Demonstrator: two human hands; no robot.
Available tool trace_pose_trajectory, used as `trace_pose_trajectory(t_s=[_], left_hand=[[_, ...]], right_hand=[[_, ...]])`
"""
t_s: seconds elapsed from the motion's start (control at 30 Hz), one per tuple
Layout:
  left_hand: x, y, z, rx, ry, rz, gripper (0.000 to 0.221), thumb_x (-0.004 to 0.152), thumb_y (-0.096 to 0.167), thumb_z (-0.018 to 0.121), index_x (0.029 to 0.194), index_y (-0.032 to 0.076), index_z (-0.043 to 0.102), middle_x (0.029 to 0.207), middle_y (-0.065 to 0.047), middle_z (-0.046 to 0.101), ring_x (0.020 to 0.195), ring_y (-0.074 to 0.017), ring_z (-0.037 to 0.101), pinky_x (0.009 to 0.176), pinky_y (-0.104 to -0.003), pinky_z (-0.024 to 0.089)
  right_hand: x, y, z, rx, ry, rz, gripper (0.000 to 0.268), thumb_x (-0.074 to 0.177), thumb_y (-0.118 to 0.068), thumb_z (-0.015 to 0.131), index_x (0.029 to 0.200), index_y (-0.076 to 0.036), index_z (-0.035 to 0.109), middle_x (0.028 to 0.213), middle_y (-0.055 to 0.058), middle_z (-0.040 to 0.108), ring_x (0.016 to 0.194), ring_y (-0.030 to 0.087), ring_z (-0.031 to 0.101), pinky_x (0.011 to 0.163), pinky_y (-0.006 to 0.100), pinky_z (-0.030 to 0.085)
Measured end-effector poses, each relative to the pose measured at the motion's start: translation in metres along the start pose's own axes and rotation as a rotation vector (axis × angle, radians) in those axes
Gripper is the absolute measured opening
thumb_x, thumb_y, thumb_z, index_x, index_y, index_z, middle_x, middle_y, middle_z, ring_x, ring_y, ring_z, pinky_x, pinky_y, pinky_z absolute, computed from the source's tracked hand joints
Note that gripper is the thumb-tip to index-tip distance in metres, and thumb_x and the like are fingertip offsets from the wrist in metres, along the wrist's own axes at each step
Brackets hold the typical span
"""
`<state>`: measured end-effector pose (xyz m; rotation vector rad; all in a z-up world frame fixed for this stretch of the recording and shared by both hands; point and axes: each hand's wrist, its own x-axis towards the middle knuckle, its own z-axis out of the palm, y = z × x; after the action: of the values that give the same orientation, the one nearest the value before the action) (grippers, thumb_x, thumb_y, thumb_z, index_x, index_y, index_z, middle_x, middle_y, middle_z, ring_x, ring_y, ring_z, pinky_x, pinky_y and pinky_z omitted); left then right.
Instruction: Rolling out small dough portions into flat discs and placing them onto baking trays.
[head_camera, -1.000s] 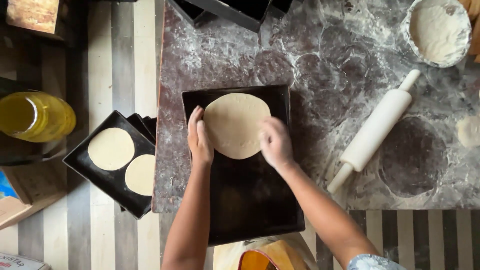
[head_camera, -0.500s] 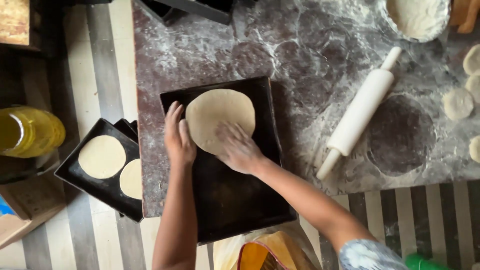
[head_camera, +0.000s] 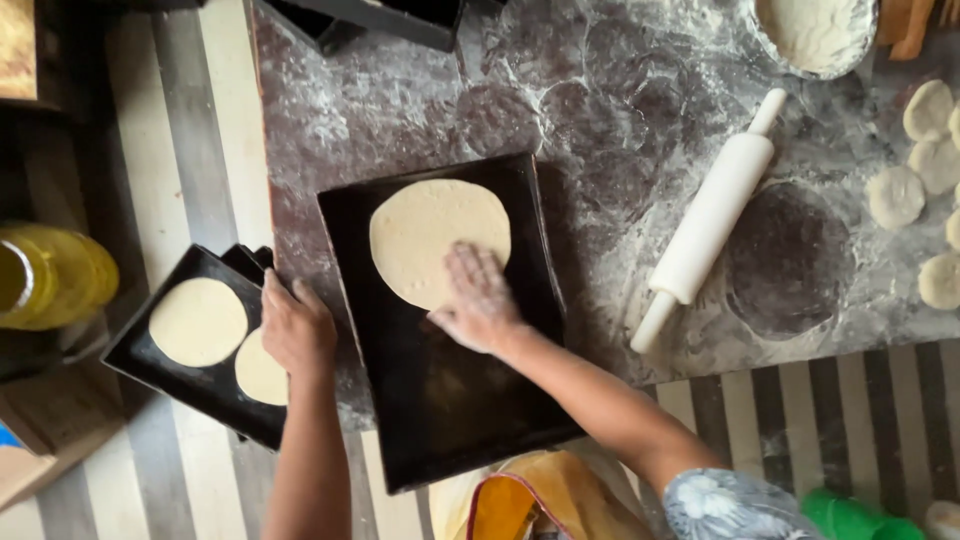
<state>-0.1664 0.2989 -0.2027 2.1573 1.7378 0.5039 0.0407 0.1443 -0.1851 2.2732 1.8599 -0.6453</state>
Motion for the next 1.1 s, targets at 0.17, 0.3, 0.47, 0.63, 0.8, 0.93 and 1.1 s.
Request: trace_pose_trajectory(t_s=[0.17, 0.3, 0.47, 0.63, 0.8, 0.93, 1.1], left_hand=[[0.005, 0.001, 0.003, 0.006, -0.033, -0.043, 0.053, 0.108, 0.032, 0.046, 0.148, -0.002, 0.049, 0.138, -0.024, 0.063, 0.112, -0.0442, 0.065, 0.092, -0.052, 0.051], [0.004, -0.005, 0.001, 0.014, -0.049, -0.084, 0.053, 0.108, 0.033, 0.045, 0.148, -0.002, 0.048, 0.134, -0.025, 0.063, 0.108, -0.0444, 0.065, 0.088, -0.053, 0.051], [0.0, -0.006, 0.003, 0.002, -0.041, -0.072, 0.053, 0.106, 0.033, 0.047, 0.147, -0.001, 0.049, 0.131, -0.024, 0.064, 0.108, -0.0448, 0.065, 0.089, -0.054, 0.05], [0.001, -0.011, 0.007, -0.032, 0.025, -0.014, 0.052, 0.105, 0.032, 0.049, 0.145, -0.002, 0.05, 0.132, -0.024, 0.064, 0.108, -0.0436, 0.065, 0.087, -0.051, 0.051], [0.005, -0.009, 0.008, -0.017, 0.018, -0.025, 0.052, 0.106, 0.032, 0.049, 0.145, -0.002, 0.05, 0.127, -0.022, 0.066, 0.107, -0.0425, 0.066, 0.087, -0.051, 0.052], [0.004, -0.007, 0.003, -0.005, -0.03, -0.069, 0.053, 0.105, 0.032, 0.049, 0.145, -0.002, 0.05, 0.126, -0.021, 0.066, 0.105, -0.0415, 0.066, 0.087, -0.051, 0.051], [0.005, -0.009, 0.008, -0.012, -0.008, -0.045, 0.053, 0.105, 0.031, 0.049, 0.146, -0.003, 0.05, 0.126, -0.021, 0.066, 0.106, -0.0407, 0.066, 0.087, -0.05, 0.051]], right_hand=[[-0.021, 0.042, 0.031, 0.063, 0.134, 0.299, 0.098, 0.099, -0.059, 0.049, 0.156, 0.011, 0.011, 0.168, 0.029, 0.003, 0.156, 0.036, 0.0, 0.124, 0.049, -0.001], [-0.03, 0.033, 0.041, 0.051, 0.392, 0.084, 0.096, 0.096, -0.058, 0.054, 0.156, 0.009, 0.023, 0.166, 0.026, 0.019, 0.156, 0.037, 0.013, 0.126, 0.052, 0.005], [-0.026, 0.007, 0.034, 0.0, 0.303, -0.137, 0.098, 0.093, -0.064, 0.054, 0.156, 0.007, 0.027, 0.166, 0.023, 0.021, 0.157, 0.037, 0.016, 0.128, 0.051, 0.007], [-0.004, 0.01, 0.03, -0.251, 0.08, -0.269, 0.109, 0.093, -0.076, 0.041, 0.158, 0.01, 0.017, 0.166, 0.029, 0.014, 0.154, 0.041, 0.011, 0.125, 0.049, 0.005], [0.011, -0.005, 0.019, -0.208, 0.113, -0.233, 0.106, 0.093, -0.073, 0.04, 0.158, 0.006, 0.014, 0.168, 0.022, 0.011, 0.157, 0.034, 0.009, 0.126, 0.047, 0.003], [0.021, -0.015, 0.021, -0.147, 0.049, -0.278, 0.103, 0.096, -0.07, 0.04, 0.16, 0.005, 0.01, 0.17, 0.022, 0.006, 0.158, 0.033, 0.004, 0.128, 0.045, 0.001], [0.038, -0.016, 0.009, -0.153, 0.096, -0.182, 0.102, 0.096, -0.069, 0.037, 0.159, 0.005, 0.005, 0.169, 0.021, 0.001, 0.157, 0.032, 0.001, 0.126, 0.047, 0.0]])
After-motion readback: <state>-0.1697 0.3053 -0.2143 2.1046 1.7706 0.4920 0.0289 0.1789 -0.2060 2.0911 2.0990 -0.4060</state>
